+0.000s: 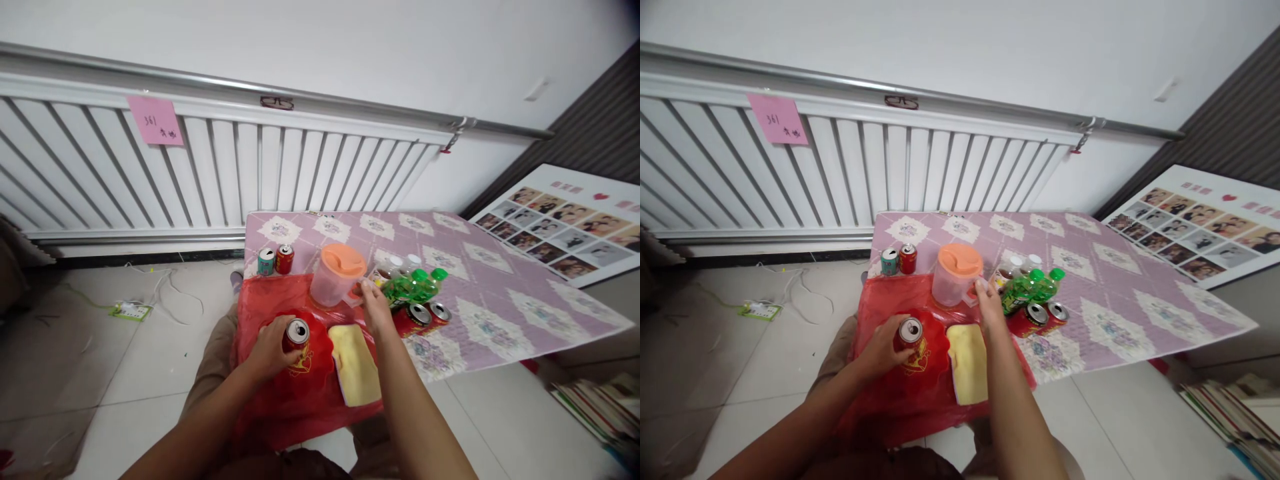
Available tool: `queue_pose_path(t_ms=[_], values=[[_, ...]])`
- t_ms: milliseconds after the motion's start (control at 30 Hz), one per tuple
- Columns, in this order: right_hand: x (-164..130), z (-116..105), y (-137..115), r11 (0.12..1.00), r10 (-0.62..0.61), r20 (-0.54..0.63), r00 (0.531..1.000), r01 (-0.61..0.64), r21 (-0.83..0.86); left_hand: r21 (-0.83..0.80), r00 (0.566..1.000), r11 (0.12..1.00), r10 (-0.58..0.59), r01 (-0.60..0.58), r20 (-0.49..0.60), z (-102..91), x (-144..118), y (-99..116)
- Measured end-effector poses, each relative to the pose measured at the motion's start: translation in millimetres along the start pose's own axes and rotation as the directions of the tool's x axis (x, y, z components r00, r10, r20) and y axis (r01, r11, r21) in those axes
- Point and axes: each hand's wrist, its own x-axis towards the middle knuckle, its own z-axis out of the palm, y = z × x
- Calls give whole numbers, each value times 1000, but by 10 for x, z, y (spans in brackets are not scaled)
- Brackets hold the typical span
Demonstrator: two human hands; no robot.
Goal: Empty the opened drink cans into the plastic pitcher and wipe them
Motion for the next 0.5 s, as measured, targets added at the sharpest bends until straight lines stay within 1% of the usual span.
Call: queue_pose_path(t_ms=[100,167,367,500], values=[[28,28,39,998,19,12,1000,-19,62,-3,1000,1000,-1,1,-1,-9,-5,15],[51,45,50,994,11,4,1000,-11,106,-2,1000,1000,3,-3,-9,-11,-9,21],[153,61,11,974,-53,-50,997,63,216,7,1000,1000,-2,2,-6,-11,-9,30],[192,10,-79,962,-94,-46,994,103,255,1,1000,1000,-6,6,-9,-20,-14,52]])
